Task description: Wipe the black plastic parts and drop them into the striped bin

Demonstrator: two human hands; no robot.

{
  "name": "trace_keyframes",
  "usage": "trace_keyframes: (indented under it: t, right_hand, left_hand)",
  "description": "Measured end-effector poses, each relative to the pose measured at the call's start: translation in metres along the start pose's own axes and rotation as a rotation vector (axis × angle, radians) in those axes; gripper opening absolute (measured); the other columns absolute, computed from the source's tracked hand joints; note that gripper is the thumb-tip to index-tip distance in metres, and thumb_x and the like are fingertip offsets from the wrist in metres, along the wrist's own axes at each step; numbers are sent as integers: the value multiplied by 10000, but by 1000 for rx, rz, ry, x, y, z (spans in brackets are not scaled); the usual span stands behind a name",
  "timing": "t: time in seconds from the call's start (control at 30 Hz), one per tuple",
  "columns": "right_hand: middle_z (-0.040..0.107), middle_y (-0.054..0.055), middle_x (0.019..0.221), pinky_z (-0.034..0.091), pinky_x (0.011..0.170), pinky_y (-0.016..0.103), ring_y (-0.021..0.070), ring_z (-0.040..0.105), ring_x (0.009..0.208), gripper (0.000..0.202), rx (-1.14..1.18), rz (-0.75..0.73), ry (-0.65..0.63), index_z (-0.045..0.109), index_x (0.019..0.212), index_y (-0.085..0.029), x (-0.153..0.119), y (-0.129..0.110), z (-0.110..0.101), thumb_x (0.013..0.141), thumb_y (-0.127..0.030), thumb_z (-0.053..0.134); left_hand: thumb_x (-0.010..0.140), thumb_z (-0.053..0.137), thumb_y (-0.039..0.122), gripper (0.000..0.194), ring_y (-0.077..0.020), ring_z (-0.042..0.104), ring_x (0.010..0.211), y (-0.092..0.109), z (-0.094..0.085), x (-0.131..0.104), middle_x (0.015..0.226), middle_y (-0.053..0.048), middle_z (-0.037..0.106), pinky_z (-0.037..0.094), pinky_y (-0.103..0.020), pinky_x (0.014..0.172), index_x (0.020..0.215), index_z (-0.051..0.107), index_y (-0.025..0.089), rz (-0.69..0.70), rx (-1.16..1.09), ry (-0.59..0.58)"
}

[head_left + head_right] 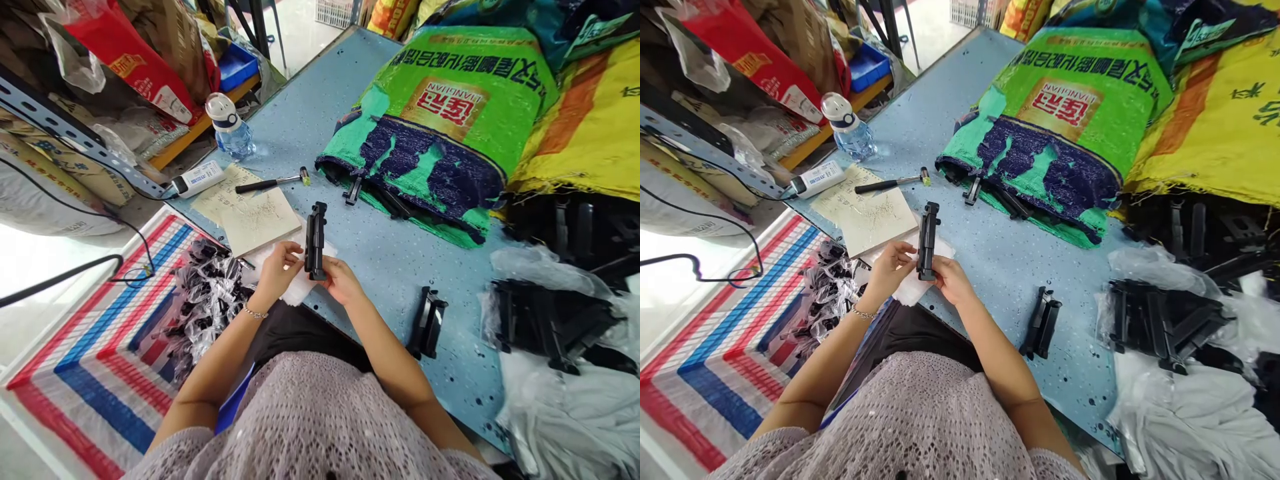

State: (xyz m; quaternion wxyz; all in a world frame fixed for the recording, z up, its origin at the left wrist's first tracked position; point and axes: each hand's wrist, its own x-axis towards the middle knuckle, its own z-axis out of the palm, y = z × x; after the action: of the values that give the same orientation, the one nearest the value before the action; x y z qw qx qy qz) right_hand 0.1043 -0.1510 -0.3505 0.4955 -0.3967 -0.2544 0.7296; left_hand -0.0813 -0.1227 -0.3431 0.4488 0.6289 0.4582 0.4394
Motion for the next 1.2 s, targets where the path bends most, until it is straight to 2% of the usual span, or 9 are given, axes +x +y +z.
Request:
trace_keyframes:
  t: [0.17,0.3,0.4,0.5,0.6,0.73,0.87,1.0,1.2]
  right_hand:
    - [737,31,777,542,533,228,127,626,590,340,-7,1,52,778,775,-185,-8,-6,-9,612,-451,912]
    - [770,59,909,563,556,255,163,670,664,339,-6,34,-26,800,872,-209,-14,-5,-3,655,-455,885]
    - [750,33,796,573,584,259,146,641,631,312,-14,17,-32,788,806,-201,-8,0,4,629,-433,896]
    - [726,20,744,564,574,250,128,615,600,320,-7,18,21,769,751,-193,-2,2,1,599,-440,906]
    - [713,16,726,545,554,242,124,605,593,322,0,17,49,752,722,-193,-2,2,-7,587,-437,914]
    - [709,10,707,538,571,258,123,594,583,309,-18,18,45,744,732,-185,-7,8,-15,608,-418,905]
    - [717,5,732,533,597,258,129,618,619,297,-72,-41,58,750,794,-185,-14,15,-24,661,-418,878]
    - [725,12,769,525,613,264,140,642,663,331,-106,-75,94,754,840,-180,-22,12,-29,669,-434,879]
    - [720,6,775,515,634,255,124,620,665,338,-129,-65,61,753,837,-171,-31,7,-23,662,-424,893]
  left_hand:
    - [756,741,270,281,-116,607,760,5,-18,4,998,-37,670,509,-272,729,900,507,209,21,-103,144]
    - [716,762,262,308,-112,566,698,-1,-9,5,910,-10,631,483,-267,681,866,497,212,-15,-63,66]
    - [709,751,265,294,-120,555,676,-5,1,4,823,11,600,476,-271,670,849,497,215,-49,-38,28]
    - [731,746,280,285,-137,594,734,-5,-9,2,869,-9,621,500,-282,704,847,493,215,-11,-55,56]
    - [827,608,176,41,-201,643,937,1,-26,2,995,-73,683,524,-350,834,830,577,203,150,203,13]
    - [824,413,1,369,-264,636,1073,12,-29,5,1222,-111,715,494,-472,981,881,725,189,302,652,-99]
    - [821,385,6,474,-239,667,1094,18,-20,9,1179,-88,731,538,-421,982,1062,752,185,250,615,-110]
    - [825,396,12,413,-260,671,1075,17,-14,5,1162,-99,728,547,-440,960,865,764,195,265,677,-245]
    - [853,406,-2,406,-296,665,1072,17,-8,-1,1167,-147,720,534,-469,953,977,758,157,286,837,-86]
